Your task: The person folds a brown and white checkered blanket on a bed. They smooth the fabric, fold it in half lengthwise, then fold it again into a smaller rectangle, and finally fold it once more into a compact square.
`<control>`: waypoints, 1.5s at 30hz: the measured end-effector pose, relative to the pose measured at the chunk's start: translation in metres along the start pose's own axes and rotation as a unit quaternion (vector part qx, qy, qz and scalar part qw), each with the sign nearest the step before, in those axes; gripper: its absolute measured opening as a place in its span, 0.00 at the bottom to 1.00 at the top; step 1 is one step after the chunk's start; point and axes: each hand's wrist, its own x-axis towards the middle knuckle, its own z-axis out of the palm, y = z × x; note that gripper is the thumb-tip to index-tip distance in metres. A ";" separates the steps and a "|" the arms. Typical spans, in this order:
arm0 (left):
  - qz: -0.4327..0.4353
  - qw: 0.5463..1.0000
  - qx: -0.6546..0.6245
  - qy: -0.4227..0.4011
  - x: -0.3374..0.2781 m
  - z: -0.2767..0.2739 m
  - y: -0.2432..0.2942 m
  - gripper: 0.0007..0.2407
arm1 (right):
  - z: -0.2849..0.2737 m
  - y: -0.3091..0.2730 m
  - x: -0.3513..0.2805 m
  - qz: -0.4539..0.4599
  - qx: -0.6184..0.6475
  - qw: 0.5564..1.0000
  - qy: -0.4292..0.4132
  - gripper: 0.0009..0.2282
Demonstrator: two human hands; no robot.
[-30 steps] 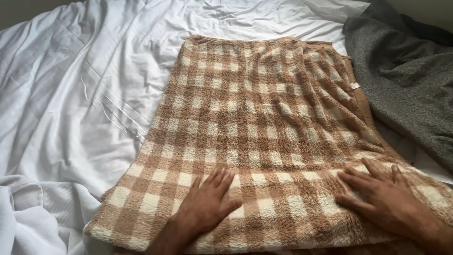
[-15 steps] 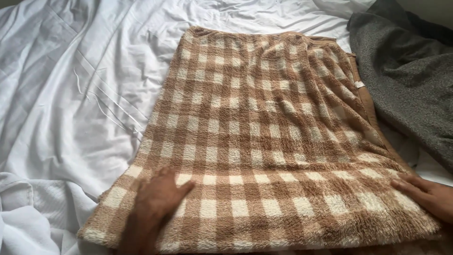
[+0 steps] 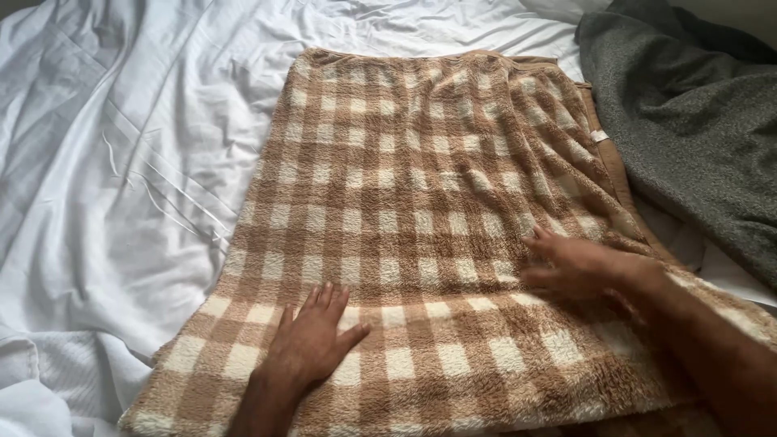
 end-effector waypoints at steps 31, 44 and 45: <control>-0.034 0.996 0.025 -0.080 -0.005 -0.019 0.008 0.43 | -0.049 -0.047 0.053 -0.021 -0.157 0.986 0.054 0.48; -0.035 0.992 0.027 -0.120 0.036 -0.013 -0.006 0.52 | 0.000 -0.043 0.069 -0.134 -0.031 0.979 0.151 0.48; -0.034 0.990 0.033 -0.131 0.040 -0.012 -0.008 0.53 | 0.001 -0.030 0.079 -0.101 -0.019 0.977 0.187 0.48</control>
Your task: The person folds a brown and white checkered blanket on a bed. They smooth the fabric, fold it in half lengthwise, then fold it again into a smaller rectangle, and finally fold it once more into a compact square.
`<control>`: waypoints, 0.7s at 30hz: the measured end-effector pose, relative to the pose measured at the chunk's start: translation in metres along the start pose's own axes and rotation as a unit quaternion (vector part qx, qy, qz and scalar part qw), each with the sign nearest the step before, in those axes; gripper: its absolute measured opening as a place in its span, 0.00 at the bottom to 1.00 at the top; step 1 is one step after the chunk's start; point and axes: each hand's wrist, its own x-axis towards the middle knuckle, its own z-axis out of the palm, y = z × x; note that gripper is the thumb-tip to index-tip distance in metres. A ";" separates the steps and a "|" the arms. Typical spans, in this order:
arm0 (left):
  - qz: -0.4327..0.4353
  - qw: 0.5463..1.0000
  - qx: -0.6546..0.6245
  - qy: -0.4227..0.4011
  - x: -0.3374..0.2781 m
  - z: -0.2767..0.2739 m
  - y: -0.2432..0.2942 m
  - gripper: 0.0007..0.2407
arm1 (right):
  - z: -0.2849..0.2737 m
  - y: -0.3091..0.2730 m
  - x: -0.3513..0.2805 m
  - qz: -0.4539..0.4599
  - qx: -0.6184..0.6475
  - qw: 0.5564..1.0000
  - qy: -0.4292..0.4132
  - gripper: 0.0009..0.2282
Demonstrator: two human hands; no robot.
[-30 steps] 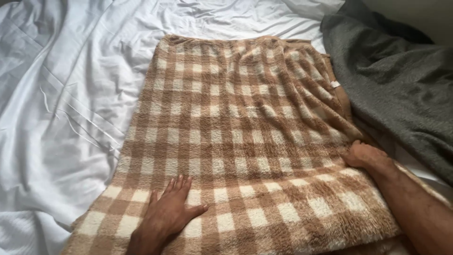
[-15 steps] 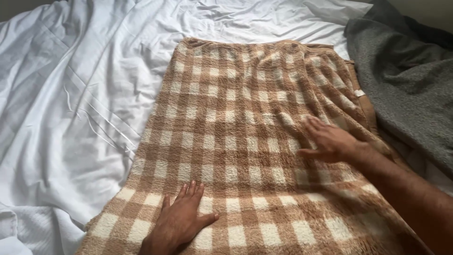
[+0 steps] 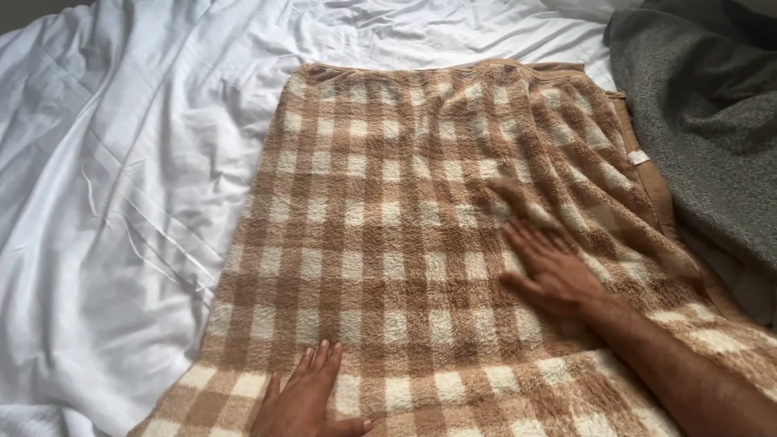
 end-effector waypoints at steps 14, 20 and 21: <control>-0.001 1.000 -0.014 0.021 -0.009 0.005 0.002 0.49 | -0.018 -0.038 -0.022 0.098 0.051 0.992 0.060 0.45; -0.017 0.999 -0.009 0.050 -0.032 -0.016 0.035 0.40 | 0.017 -0.073 -0.030 -0.081 -0.025 0.996 -0.028 0.47; -0.032 0.998 0.011 0.049 -0.037 -0.026 0.047 0.38 | 0.023 -0.072 -0.031 -0.122 -0.050 0.991 -0.015 0.48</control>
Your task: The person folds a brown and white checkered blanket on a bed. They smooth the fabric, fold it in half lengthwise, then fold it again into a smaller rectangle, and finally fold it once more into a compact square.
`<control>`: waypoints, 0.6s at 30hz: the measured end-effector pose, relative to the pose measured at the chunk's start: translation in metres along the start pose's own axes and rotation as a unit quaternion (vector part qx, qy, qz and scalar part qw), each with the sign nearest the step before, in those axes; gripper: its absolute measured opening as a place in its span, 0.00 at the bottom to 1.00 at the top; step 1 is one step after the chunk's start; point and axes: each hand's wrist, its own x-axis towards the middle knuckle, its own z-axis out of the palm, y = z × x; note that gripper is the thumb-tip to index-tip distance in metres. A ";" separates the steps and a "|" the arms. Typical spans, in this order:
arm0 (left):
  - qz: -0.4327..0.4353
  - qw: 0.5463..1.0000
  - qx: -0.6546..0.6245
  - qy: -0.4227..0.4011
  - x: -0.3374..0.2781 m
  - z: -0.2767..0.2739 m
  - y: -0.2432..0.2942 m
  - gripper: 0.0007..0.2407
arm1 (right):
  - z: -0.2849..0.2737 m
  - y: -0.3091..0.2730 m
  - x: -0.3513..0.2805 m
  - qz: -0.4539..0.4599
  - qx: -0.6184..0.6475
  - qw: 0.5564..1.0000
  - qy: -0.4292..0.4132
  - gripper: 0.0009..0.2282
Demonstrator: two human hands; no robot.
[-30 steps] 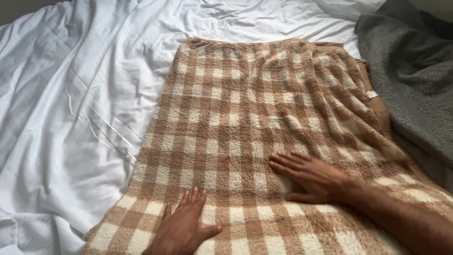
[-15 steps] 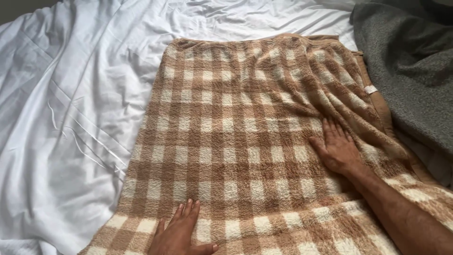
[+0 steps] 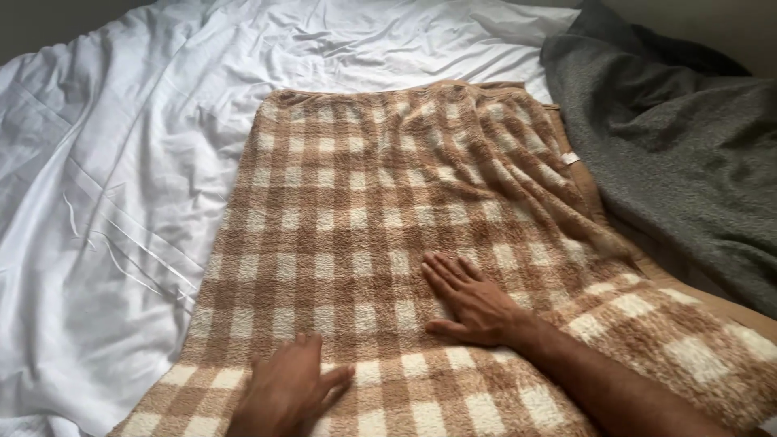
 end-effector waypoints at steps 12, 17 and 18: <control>0.193 0.908 0.058 0.367 0.159 0.071 0.091 0.30 | 0.013 0.009 -0.020 0.065 0.090 0.994 -0.002 0.46; 0.136 0.924 0.027 0.357 0.148 0.074 0.087 0.32 | 0.015 0.068 -0.024 0.261 0.118 0.958 -0.029 0.44; 0.099 0.939 0.035 0.328 0.142 0.069 0.084 0.32 | 0.014 0.079 -0.022 0.308 0.143 0.940 -0.023 0.44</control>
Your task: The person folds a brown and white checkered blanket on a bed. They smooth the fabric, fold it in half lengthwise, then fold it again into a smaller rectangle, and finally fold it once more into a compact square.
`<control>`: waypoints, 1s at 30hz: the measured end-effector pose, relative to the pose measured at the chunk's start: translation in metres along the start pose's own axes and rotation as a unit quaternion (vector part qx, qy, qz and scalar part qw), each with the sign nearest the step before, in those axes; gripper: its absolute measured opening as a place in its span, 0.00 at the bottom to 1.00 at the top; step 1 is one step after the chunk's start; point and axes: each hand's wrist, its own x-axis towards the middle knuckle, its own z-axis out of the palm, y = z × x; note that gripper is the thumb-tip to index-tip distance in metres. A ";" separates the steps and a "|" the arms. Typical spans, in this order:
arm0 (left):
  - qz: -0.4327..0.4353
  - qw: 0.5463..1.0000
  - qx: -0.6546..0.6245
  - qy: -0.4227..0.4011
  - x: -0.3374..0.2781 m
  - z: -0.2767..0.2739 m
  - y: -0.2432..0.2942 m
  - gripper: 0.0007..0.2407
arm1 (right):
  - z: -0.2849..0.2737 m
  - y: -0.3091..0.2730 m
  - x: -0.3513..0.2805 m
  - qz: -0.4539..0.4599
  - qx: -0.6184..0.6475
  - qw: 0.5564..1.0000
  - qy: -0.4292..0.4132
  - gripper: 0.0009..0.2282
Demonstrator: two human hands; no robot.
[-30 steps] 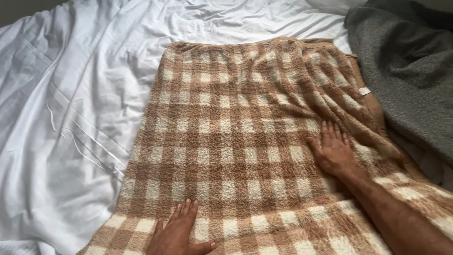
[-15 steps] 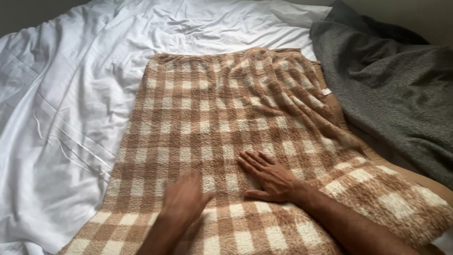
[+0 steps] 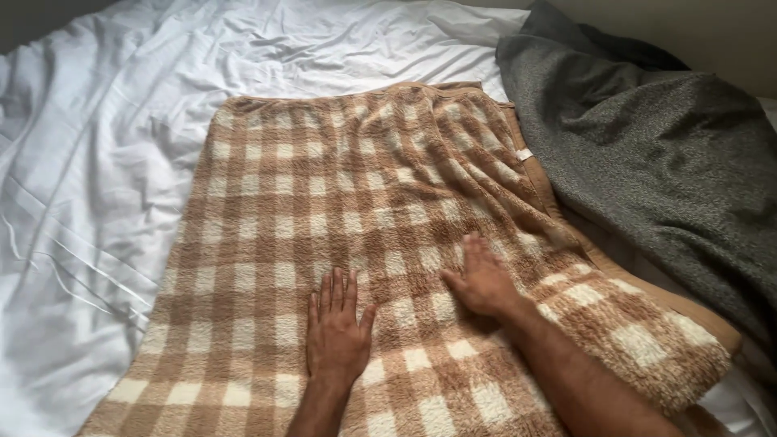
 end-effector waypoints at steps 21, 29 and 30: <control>0.054 0.953 0.036 0.296 0.016 0.055 -0.017 0.31 | -0.042 0.166 -0.011 0.104 0.006 0.978 0.181 0.28; 0.008 0.992 -0.023 0.120 0.007 0.036 -0.010 0.33 | -0.044 0.089 -0.018 -0.133 -0.134 0.981 0.055 0.43; 0.034 0.981 -0.037 0.187 0.007 0.038 -0.011 0.35 | -0.037 0.089 -0.013 -0.114 -0.138 0.984 -0.006 0.48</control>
